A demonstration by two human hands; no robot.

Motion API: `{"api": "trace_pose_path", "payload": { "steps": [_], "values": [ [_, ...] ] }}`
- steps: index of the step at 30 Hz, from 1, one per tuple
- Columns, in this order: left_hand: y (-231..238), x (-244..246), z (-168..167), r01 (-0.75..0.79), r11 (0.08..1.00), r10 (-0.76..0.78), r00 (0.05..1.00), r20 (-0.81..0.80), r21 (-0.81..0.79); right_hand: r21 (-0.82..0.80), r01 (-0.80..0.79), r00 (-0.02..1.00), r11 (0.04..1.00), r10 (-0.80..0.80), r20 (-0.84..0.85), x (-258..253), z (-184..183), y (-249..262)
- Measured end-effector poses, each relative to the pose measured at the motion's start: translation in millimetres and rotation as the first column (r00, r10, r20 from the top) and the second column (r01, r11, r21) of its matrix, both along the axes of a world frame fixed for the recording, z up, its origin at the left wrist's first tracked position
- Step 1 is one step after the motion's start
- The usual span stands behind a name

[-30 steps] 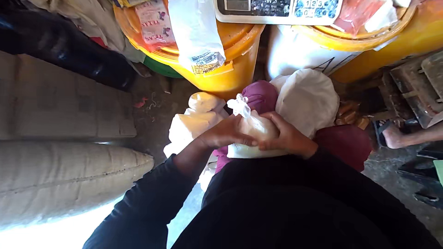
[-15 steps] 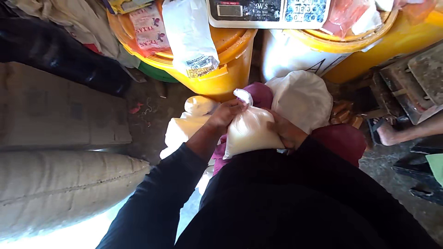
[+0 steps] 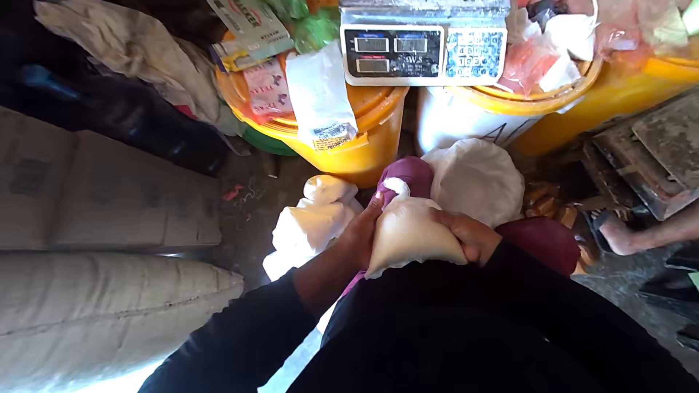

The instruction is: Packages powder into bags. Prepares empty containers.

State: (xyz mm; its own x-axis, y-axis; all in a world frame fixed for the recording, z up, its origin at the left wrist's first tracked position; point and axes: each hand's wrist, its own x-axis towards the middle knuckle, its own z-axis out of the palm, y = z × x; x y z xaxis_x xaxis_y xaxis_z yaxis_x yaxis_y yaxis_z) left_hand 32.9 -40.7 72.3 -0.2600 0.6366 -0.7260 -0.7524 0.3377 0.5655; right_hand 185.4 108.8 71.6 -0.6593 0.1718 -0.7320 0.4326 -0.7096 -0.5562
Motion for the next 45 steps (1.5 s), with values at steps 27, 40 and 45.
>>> {"api": "trace_pose_path", "payload": {
  "steps": [27,40,45],
  "values": [
    [-16,11,40,0.348,0.921,-0.279,0.903,-0.326,0.175,0.239,0.035,0.941,0.970,0.049,-0.335,33,18,-12],
    [-15,1,6,0.336,0.933,-0.302,0.926,-0.227,0.128,0.117,0.096,0.983,0.989,-0.075,-0.169,18,-7,-4],
    [-7,-3,9,0.476,0.879,-0.437,0.833,-0.340,0.037,0.391,-0.015,0.986,0.920,0.078,-0.146,21,4,-13]
  ]
}}
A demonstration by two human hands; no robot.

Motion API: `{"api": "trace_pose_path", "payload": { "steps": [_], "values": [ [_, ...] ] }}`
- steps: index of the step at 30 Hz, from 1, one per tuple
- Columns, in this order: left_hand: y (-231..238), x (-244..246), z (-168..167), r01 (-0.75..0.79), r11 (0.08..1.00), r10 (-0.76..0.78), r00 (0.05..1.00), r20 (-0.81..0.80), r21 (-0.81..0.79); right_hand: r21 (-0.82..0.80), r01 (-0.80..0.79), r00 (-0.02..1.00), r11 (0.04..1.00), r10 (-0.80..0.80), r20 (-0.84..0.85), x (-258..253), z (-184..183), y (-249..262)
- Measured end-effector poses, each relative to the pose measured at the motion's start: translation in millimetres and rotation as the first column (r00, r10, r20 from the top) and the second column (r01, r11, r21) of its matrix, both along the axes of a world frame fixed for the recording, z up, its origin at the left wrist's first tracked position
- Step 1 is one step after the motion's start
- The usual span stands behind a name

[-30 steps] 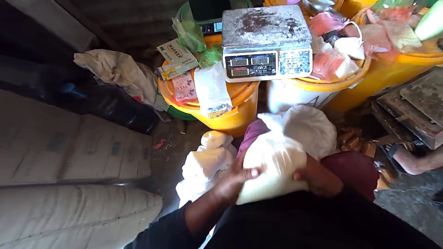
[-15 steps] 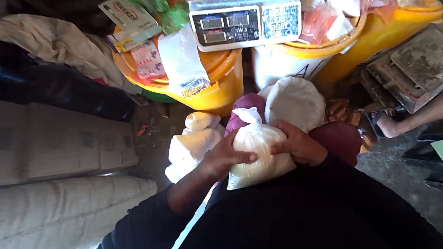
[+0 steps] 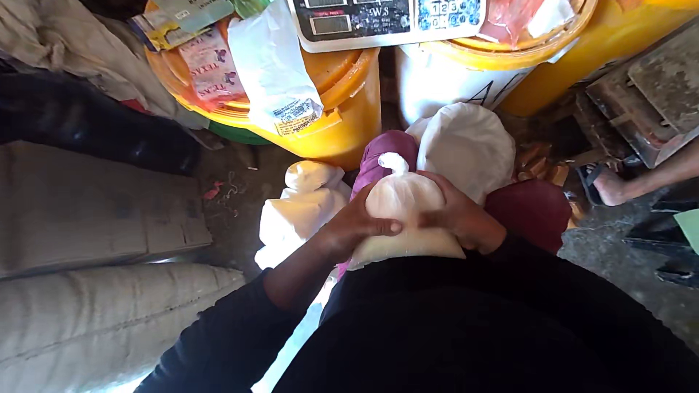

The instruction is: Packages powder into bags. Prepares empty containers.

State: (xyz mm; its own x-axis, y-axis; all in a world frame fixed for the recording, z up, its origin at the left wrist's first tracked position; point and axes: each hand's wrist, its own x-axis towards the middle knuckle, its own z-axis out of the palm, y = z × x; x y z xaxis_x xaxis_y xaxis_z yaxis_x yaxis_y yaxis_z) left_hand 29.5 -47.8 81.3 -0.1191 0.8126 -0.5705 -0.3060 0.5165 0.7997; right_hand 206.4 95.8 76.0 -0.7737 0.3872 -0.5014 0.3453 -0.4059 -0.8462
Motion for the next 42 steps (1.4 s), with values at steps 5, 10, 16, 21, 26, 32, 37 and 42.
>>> {"api": "trace_pose_path", "payload": {
  "steps": [5,10,16,21,26,32,37,42],
  "values": [
    [10,-7,0,-0.015,0.998,0.011,0.998,-0.067,-0.058,0.016,-0.007,0.999,1.000,0.007,0.049,-13,-6,7],
    [10,-14,5,-0.096,0.995,0.087,0.978,-0.187,-0.041,-0.023,0.073,0.993,0.997,-0.075,-0.093,-23,-17,11],
    [24,-26,-34,-0.036,0.964,-0.120,0.825,-0.552,-0.263,-0.103,0.086,0.984,0.991,-0.068,0.166,-37,-51,12],
    [3,11,-26,0.364,0.931,-0.008,0.082,-0.997,0.022,-0.086,0.067,0.977,0.994,-0.047,0.208,-39,-45,15],
    [28,-7,-32,0.477,0.856,-0.291,0.121,-0.949,-0.202,0.079,-0.044,0.949,0.996,0.018,0.314,-59,-54,34],
    [-5,8,-48,0.533,0.842,-0.117,0.037,-0.992,-0.079,0.054,-0.013,0.998,0.998,0.009,0.066,-29,-68,15],
    [6,-24,-40,0.388,0.920,-0.077,0.330,-0.941,0.061,-0.119,0.090,0.983,0.989,-0.069,0.170,-40,-55,21],
    [-41,-2,-68,-0.362,0.914,0.405,0.776,-0.483,0.186,-0.274,0.325,0.937,0.905,-0.270,0.220,-31,-33,-7]
  ]
}}
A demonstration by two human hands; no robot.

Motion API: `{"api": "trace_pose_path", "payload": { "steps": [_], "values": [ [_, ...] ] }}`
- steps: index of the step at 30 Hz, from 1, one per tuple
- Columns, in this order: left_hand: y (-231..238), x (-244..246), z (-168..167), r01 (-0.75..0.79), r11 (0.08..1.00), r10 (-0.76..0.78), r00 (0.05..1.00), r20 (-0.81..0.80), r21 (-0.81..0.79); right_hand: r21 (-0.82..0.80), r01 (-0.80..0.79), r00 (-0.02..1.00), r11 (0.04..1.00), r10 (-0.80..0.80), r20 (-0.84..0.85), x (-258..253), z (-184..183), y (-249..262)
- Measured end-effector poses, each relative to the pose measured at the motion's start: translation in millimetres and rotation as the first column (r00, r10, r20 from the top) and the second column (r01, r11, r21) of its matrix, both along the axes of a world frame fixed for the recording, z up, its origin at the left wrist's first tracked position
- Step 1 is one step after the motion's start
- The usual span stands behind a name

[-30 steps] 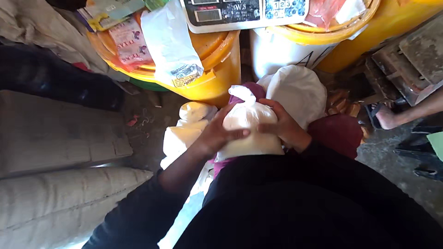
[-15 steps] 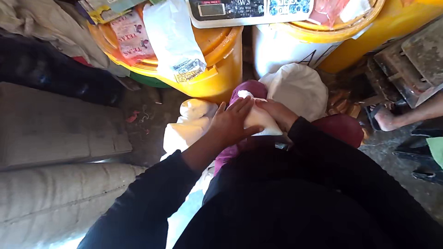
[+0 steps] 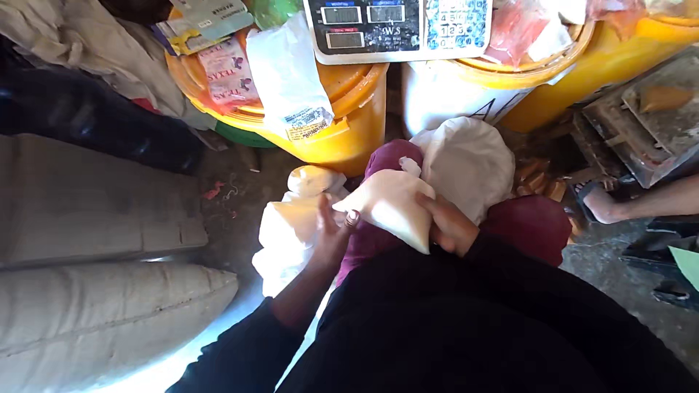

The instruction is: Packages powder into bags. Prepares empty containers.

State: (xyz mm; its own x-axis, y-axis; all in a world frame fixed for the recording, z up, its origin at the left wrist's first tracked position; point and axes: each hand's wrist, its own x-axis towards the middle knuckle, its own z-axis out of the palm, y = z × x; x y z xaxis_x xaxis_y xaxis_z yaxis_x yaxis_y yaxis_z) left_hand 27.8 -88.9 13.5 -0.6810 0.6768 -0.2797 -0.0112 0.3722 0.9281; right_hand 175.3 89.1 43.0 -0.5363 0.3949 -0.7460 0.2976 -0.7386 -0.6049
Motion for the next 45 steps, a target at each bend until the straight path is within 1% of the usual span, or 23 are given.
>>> {"api": "trace_pose_path", "payload": {
  "steps": [2,4,5,7,8,9,11,13,15,17,19,22,24,27,29,31,32,34,35,36,38,40,45],
  "values": [
    [5,11,1,0.036,0.998,-0.048,0.958,0.283,0.047,-0.020,-0.076,0.997,0.997,0.076,0.001,6,9,-11],
    [22,1,15,0.026,0.998,-0.051,0.900,0.434,0.063,0.050,-0.294,0.952,0.954,0.297,-0.078,14,14,-18],
    [27,-12,19,0.048,0.998,-0.063,0.881,0.469,0.044,0.132,-0.437,0.889,0.890,0.450,-0.090,18,16,-17],
    [29,-43,25,0.188,0.981,-0.143,0.871,0.471,-0.049,0.314,-0.704,0.682,0.638,0.730,0.045,19,29,-2],
    [29,-55,23,0.263,0.962,-0.200,0.865,0.460,-0.074,0.383,-0.780,0.582,0.496,0.799,0.150,18,39,9],
    [29,-63,23,0.328,0.941,-0.263,0.859,0.440,-0.078,0.451,-0.790,0.557,0.416,0.795,0.241,17,48,19],
    [32,-63,29,0.428,0.899,-0.381,0.868,0.319,-0.093,0.646,-0.605,0.742,0.466,0.625,0.243,17,53,34],
    [38,-49,43,0.557,0.820,-0.552,0.831,0.076,-0.133,0.756,-0.368,0.856,0.541,0.515,0.048,11,33,48],
    [48,-33,54,0.672,0.721,-0.691,0.684,-0.232,-0.168,0.652,-0.358,0.820,0.669,0.559,-0.124,-1,10,55],
    [57,-24,56,0.697,0.684,-0.698,0.542,-0.468,-0.214,0.473,-0.389,0.791,0.790,0.550,-0.268,-7,-5,42],
    [53,-28,52,0.590,0.770,-0.612,0.577,-0.541,-0.243,0.358,-0.361,0.836,0.861,0.469,-0.286,-10,-13,30],
    [23,-44,21,0.302,0.951,-0.297,0.843,-0.448,-0.062,0.255,-0.187,0.906,0.949,0.267,-0.327,-3,-33,27],
    [8,-29,-2,0.062,0.990,-0.045,0.990,-0.131,0.129,0.176,-0.080,0.929,0.981,0.138,-0.344,3,-42,25],
    [17,5,-8,-0.062,0.965,-0.023,0.949,0.315,0.257,0.180,-0.096,0.917,0.979,0.158,-0.367,2,-41,23],
    [31,14,3,-0.155,0.937,0.014,0.912,0.410,0.313,0.308,-0.127,0.897,0.943,0.242,-0.370,0,-28,20],
    [30,15,19,-0.100,0.892,-0.027,0.962,0.272,0.442,0.517,-0.060,0.856,0.854,0.310,-0.414,7,-9,13],
    [26,12,27,0.015,0.838,-0.090,0.990,0.111,0.545,0.628,0.009,0.796,0.779,0.374,-0.476,14,0,12],
    [20,0,50,0.307,0.731,-0.182,0.948,-0.260,0.609,0.730,0.145,0.642,0.668,0.498,-0.583,22,10,15],
    [21,-4,60,0.380,0.701,-0.198,0.917,-0.347,0.604,0.729,0.161,0.605,0.665,0.517,-0.605,22,11,17],
    [24,-6,66,0.376,0.703,-0.203,0.920,-0.336,0.603,0.699,0.143,0.628,0.700,0.482,-0.611,21,10,17],
    [30,-4,65,0.172,0.820,-0.159,0.985,-0.071,0.546,0.531,0.072,0.737,0.844,0.314,-0.599,17,7,11],
    [36,-5,60,0.004,0.940,-0.057,0.988,0.144,0.340,0.391,-0.007,0.828,0.920,0.224,-0.514,15,1,8],
    [37,-10,11,0.014,0.996,0.004,0.976,0.217,-0.082,0.264,-0.128,0.953,0.956,0.193,-0.235,8,-33,9]
  ]
}}
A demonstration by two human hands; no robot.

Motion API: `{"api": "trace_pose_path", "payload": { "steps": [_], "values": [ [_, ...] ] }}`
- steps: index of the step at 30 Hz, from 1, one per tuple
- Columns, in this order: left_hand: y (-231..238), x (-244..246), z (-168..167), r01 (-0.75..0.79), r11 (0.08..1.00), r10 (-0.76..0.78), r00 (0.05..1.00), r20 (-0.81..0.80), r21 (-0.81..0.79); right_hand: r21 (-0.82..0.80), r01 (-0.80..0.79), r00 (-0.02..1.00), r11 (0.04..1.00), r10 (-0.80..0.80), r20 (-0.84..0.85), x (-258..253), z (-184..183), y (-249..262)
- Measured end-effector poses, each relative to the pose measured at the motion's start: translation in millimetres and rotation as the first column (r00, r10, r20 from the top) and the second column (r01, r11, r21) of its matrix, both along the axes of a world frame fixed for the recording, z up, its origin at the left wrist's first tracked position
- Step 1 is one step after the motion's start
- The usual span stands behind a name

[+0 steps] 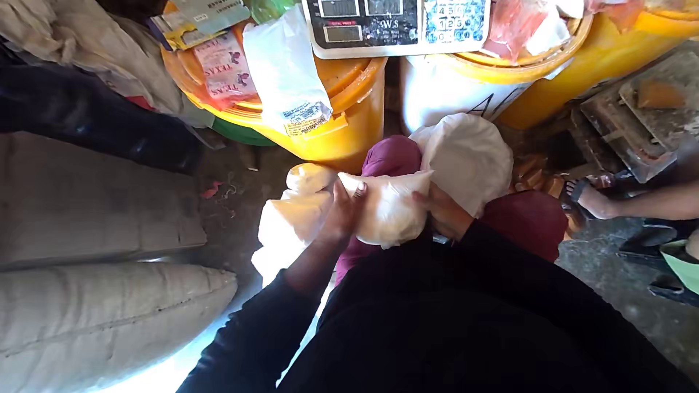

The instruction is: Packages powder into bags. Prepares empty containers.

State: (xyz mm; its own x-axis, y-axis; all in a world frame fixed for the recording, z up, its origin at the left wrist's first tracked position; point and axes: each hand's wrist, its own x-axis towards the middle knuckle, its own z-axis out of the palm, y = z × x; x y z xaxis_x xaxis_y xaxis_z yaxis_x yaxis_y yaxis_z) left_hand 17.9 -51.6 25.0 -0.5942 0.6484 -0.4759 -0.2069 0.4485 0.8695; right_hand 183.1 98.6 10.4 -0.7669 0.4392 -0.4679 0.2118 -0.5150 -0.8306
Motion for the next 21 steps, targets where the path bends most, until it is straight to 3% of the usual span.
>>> {"api": "trace_pose_path", "payload": {
  "steps": [2,8,15,21],
  "values": [
    [6,-1,-6,-0.071,0.997,0.072,0.997,0.039,-0.008,0.075,0.047,0.998,0.996,-0.050,0.042,-6,-1,3],
    [9,-1,-18,-0.316,0.912,0.273,0.944,0.187,0.261,0.200,0.307,0.951,0.931,-0.294,-0.093,-6,-16,8],
    [9,-1,-29,-0.300,0.883,0.285,0.954,0.094,0.361,0.229,0.368,0.930,0.901,-0.361,-0.077,-4,-16,9],
    [5,-7,-29,-0.265,0.879,0.235,0.964,0.123,0.395,0.250,0.350,0.937,0.903,-0.339,-0.087,-4,-14,9]
  ]
}}
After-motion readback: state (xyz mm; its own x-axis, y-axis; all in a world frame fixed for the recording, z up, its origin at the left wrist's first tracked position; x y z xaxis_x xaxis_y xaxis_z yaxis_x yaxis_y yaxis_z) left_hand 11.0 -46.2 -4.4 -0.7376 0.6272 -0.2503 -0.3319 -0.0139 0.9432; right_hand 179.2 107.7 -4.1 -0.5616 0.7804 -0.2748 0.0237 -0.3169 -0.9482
